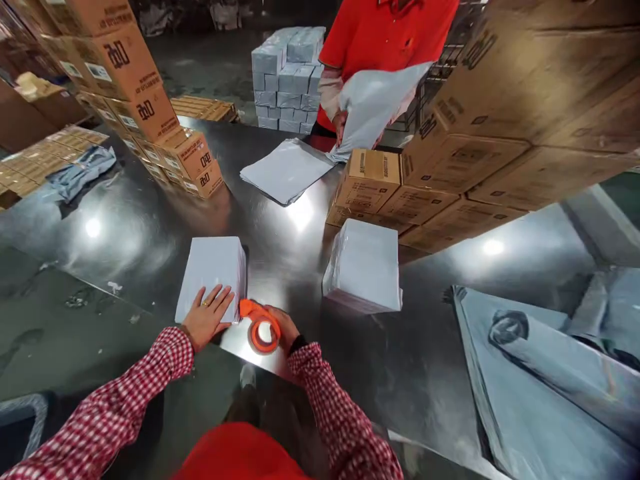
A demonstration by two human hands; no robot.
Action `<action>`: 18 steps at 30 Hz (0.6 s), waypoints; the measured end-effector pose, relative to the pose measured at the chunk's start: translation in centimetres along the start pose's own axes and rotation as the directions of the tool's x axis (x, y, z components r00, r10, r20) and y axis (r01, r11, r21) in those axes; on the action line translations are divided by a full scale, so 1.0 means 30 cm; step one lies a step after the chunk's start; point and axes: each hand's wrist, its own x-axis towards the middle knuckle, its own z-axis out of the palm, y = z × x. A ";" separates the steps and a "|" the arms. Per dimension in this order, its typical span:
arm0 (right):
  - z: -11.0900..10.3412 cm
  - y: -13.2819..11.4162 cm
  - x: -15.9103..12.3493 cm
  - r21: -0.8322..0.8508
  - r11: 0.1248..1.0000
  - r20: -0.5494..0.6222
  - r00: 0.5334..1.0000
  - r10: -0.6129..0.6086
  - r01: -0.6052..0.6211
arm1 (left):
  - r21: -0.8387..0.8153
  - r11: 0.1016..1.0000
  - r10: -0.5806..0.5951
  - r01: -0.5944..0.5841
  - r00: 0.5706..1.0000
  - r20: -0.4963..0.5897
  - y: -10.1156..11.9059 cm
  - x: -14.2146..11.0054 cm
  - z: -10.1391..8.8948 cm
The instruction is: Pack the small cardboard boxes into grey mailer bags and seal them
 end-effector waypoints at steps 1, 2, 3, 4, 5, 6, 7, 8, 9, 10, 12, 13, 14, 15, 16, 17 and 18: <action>0.023 0.058 -0.079 0.017 1.000 -0.016 1.000 0.024 -0.023 | -0.012 1.000 0.002 -0.002 1.000 0.010 0.000 -0.004 -0.006; 0.050 0.113 -0.147 0.047 0.998 -0.038 0.998 0.050 -0.048 | -0.027 1.000 0.003 -0.003 1.000 0.014 -0.001 -0.008 -0.010; 0.078 0.162 -0.200 0.069 0.995 -0.058 0.996 0.071 -0.067 | -0.042 0.999 0.003 -0.003 1.000 0.013 -0.002 -0.010 -0.011; 0.107 0.202 -0.234 0.088 0.993 -0.075 0.993 0.087 -0.080 | -0.057 0.998 0.003 -0.003 1.000 0.005 -0.003 -0.012 -0.010; 0.135 0.231 -0.249 0.097 0.992 -0.088 0.992 0.094 -0.086 | -0.070 0.998 0.003 -0.004 1.000 -0.007 -0.003 -0.013 -0.008; 0.163 0.250 -0.247 0.096 0.992 -0.096 0.991 0.092 -0.083 | -0.080 0.997 0.004 -0.006 1.000 -0.021 -0.003 -0.013 -0.005; 0.192 0.259 -0.230 0.092 0.993 -0.098 0.992 0.084 -0.075 | -0.087 0.996 0.005 -0.008 0.999 -0.031 -0.003 -0.012 -0.003; 0.224 0.261 -0.203 0.082 0.994 -0.089 0.993 0.073 -0.065 | -0.090 0.996 0.008 -0.011 0.999 -0.036 -0.002 -0.010 -0.001; 0.259 0.257 -0.172 0.063 0.996 -0.066 0.996 0.060 -0.056 | -0.091 0.996 0.010 -0.013 0.999 -0.036 -0.001 -0.008 -0.002; 0.298 0.251 -0.142 0.035 0.998 -0.026 0.998 0.048 -0.048 | -0.089 0.996 0.010 -0.013 0.999 -0.031 0.000 -0.005 -0.003; 0.377 0.236 -0.097 -0.042 0.999 0.087 0.996 0.036 -0.032 | -0.085 0.996 0.004 -0.006 1.000 -0.021 0.000 0.005 -0.010; 0.407 0.228 -0.088 -0.082 0.996 0.144 0.989 0.033 -0.021 | -0.085 0.996 0.005 -0.007 1.000 -0.018 -0.001 0.010 -0.014; 0.423 0.219 -0.088 -0.122 0.993 0.197 0.980 0.034 -0.010 | -0.085 0.996 0.012 -0.013 1.000 -0.018 -0.002 0.014 -0.018; 0.421 0.209 -0.098 -0.162 0.987 0.237 0.971 0.040 -0.001 | -0.087 0.996 0.019 -0.021 1.000 -0.022 -0.002 0.015 -0.021; 0.398 0.196 -0.115 -0.205 0.979 0.260 0.964 0.052 0.003 | -0.087 0.996 0.023 -0.025 0.999 -0.029 -0.001 0.013 -0.023; 0.356 0.180 -0.140 -0.251 0.968 0.263 0.963 0.066 0.002 | -0.088 0.996 0.020 -0.024 0.999 -0.038 0.006 0.006 -0.022; 0.297 0.161 -0.172 -0.300 0.954 0.247 0.966 0.082 -0.005 | -0.092 0.996 0.012 -0.017 0.999 -0.052 0.018 -0.007 -0.018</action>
